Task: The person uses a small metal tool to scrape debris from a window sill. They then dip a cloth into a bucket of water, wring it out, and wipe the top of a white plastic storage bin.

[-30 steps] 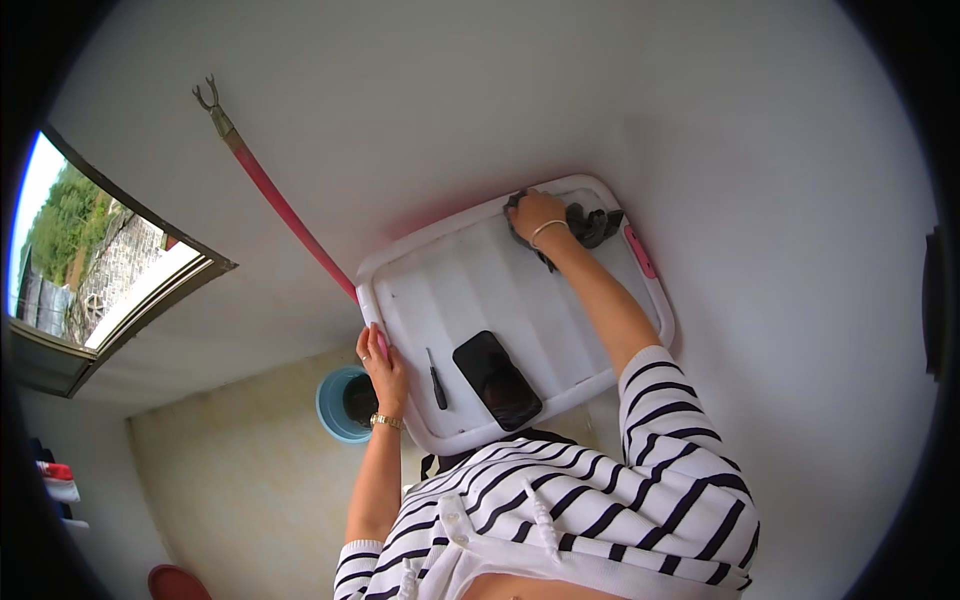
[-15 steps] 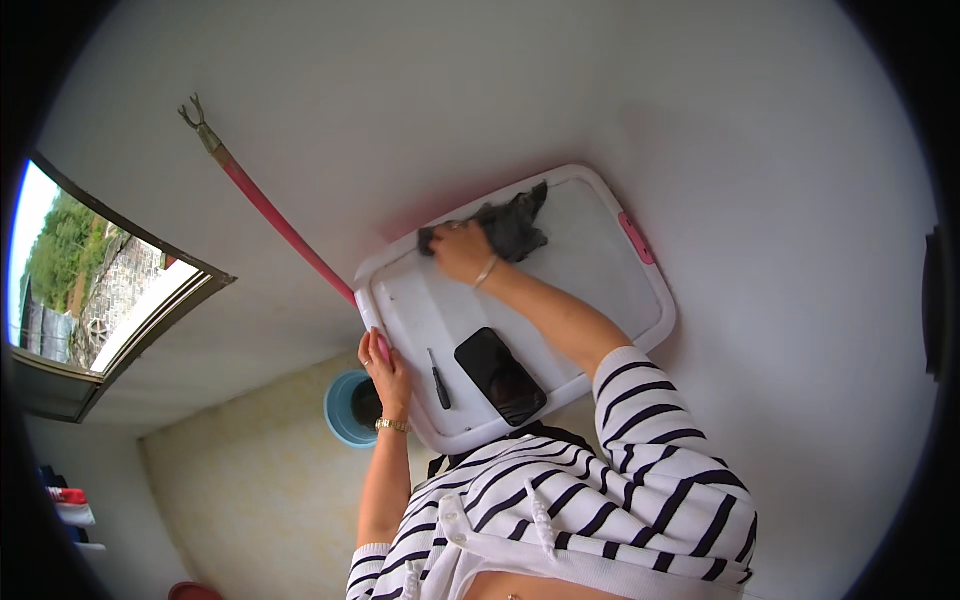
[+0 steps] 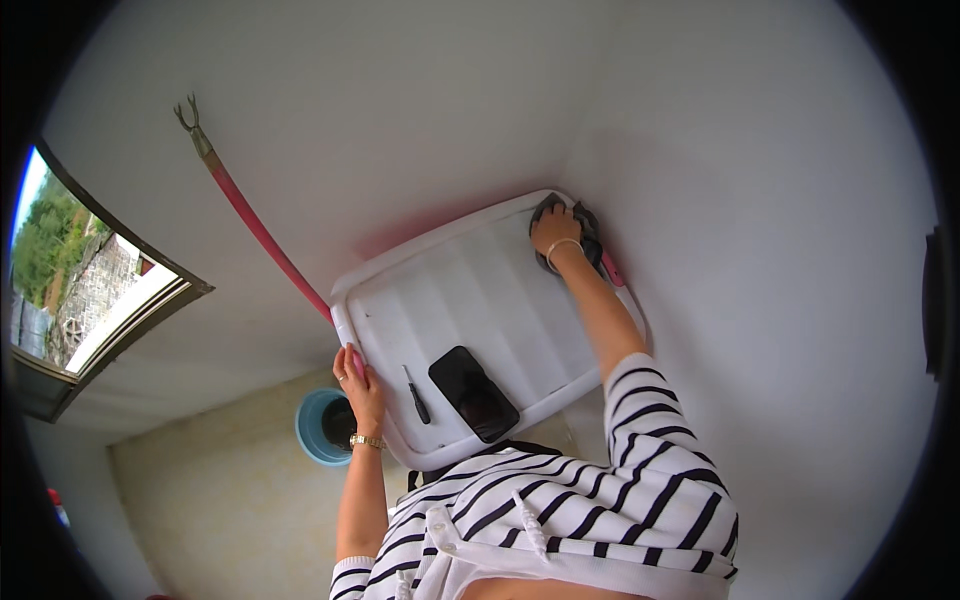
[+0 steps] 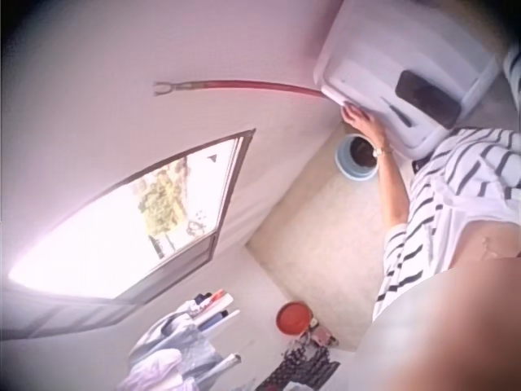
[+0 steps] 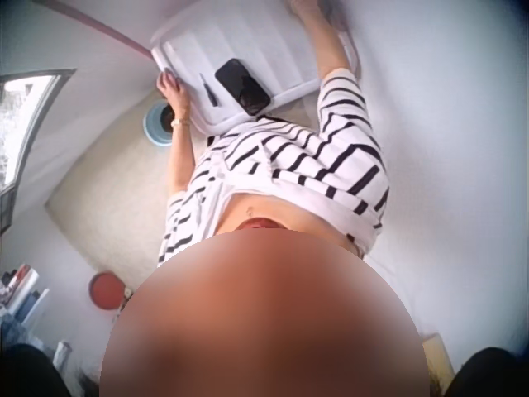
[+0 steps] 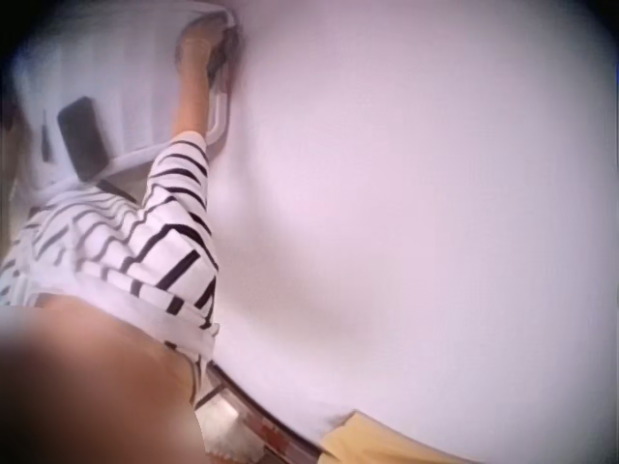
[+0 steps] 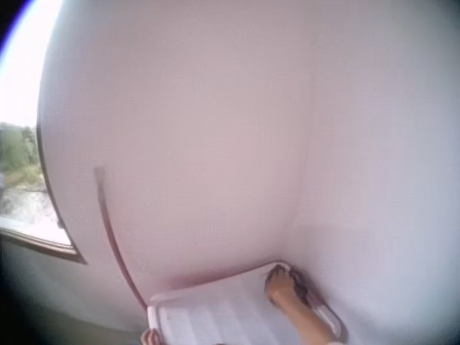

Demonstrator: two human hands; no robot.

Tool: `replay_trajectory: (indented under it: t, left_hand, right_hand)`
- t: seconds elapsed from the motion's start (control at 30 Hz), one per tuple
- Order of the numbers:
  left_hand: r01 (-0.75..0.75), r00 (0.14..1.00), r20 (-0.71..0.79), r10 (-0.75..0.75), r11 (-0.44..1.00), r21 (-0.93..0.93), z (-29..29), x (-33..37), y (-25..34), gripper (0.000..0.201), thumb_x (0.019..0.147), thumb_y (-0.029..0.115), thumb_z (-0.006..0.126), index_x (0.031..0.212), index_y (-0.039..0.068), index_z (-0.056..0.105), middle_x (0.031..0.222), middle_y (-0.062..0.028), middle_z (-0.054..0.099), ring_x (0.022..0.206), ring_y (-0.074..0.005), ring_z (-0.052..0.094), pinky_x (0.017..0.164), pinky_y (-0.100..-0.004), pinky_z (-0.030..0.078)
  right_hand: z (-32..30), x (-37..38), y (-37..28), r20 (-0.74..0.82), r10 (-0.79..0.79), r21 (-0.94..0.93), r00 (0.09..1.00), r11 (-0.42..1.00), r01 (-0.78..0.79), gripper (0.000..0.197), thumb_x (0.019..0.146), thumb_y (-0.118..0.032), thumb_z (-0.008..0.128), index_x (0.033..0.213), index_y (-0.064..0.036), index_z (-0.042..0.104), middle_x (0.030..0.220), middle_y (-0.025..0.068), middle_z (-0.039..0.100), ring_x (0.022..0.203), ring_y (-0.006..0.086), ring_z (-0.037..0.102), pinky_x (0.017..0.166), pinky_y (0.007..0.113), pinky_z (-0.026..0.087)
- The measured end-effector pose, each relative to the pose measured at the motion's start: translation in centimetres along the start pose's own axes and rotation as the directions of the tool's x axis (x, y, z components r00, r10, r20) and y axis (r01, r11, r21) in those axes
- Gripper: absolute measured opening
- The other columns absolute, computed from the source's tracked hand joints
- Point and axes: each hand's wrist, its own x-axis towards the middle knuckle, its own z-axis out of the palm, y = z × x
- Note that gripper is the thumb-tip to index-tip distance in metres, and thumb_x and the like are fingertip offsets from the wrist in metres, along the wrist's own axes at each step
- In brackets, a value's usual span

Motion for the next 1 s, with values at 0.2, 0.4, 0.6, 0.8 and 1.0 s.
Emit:
replay_trajectory:
  t: [0.2, 0.4, 0.6, 0.8, 1.0]
  left_hand:
    - [0.007, 1.0, -0.003, -0.007, 1.0, 0.022, -0.4, 0.1, -1.5, 0.058, 0.083, -0.004, 0.05, 0.14, 0.004, 0.04, 0.139, -0.0192, 0.035, 0.127, -0.0357, 0.039, 0.107, -0.0406, 0.033]
    - [-0.014, 1.0, 0.006, 0.014, 1.0, 0.012, -0.3, 0.1, -0.7, 0.059, 0.083, -0.005, 0.049, 0.14, 0.004, 0.04, 0.138, -0.0188, 0.036, 0.128, -0.035, 0.038, 0.109, -0.0404, 0.031]
    - [-0.017, 1.0, -0.017, 0.017, 1.0, 0.014, -0.4, 0.3, -0.7, 0.058, 0.083, -0.005, 0.049, 0.139, 0.004, 0.039, 0.137, -0.0185, 0.036, 0.127, -0.0346, 0.038, 0.108, -0.0402, 0.031]
    - [-0.023, 1.0, -0.004, 0.023, 1.0, 0.009, -0.2, 0.2, -0.8, 0.056, 0.084, -0.005, 0.049, 0.139, 0.003, 0.04, 0.137, -0.018, 0.037, 0.126, -0.0341, 0.039, 0.108, -0.0397, 0.032]
    - [-0.019, 0.999, -0.031, 0.019, 1.0, 0.01, -0.8, 0.0, -0.8, 0.056, 0.084, -0.004, 0.05, 0.139, 0.004, 0.041, 0.136, -0.0175, 0.038, 0.126, -0.0338, 0.039, 0.108, -0.0396, 0.032]
  right_hand:
    - [-0.4, 0.5, -4.0, 0.134, -0.149, 0.006, 0.98, 0.989, 0.149, 0.042, 0.092, -0.025, 0.051, 0.126, -0.0004, 0.055, 0.134, 0.0179, 0.046, 0.122, 0.0334, 0.047, 0.1, 0.044, 0.044]
    - [-2.6, 1.3, 0.1, 0.136, -0.143, 0.042, 0.98, 0.989, 0.138, 0.037, 0.088, -0.013, 0.054, 0.123, -0.0021, 0.057, 0.132, 0.0139, 0.048, 0.121, 0.0308, 0.049, 0.096, 0.043, 0.048]
    - [-1.8, -0.3, -3.0, 0.038, -0.333, 0.163, 0.942, 0.932, 0.323, 0.031, 0.089, -0.013, 0.051, 0.117, -0.0082, 0.064, 0.125, 0.0094, 0.054, 0.118, 0.0294, 0.052, 0.096, 0.041, 0.046]
    - [-1.8, 1.9, 0.2, 0.084, -0.21, 0.004, 0.974, 0.978, 0.21, 0.032, 0.088, -0.011, 0.053, 0.119, -0.013, 0.064, 0.13, 0.0046, 0.054, 0.121, 0.0262, 0.051, 0.097, 0.043, 0.046]
    - [-5.9, 2.9, 0.2, 0.311, -0.052, -0.075, 0.949, 0.994, 0.079, 0.023, 0.086, -0.011, 0.059, 0.106, -0.0018, 0.069, 0.106, 0.0163, 0.067, 0.094, 0.0324, 0.066, 0.086, 0.042, 0.053]
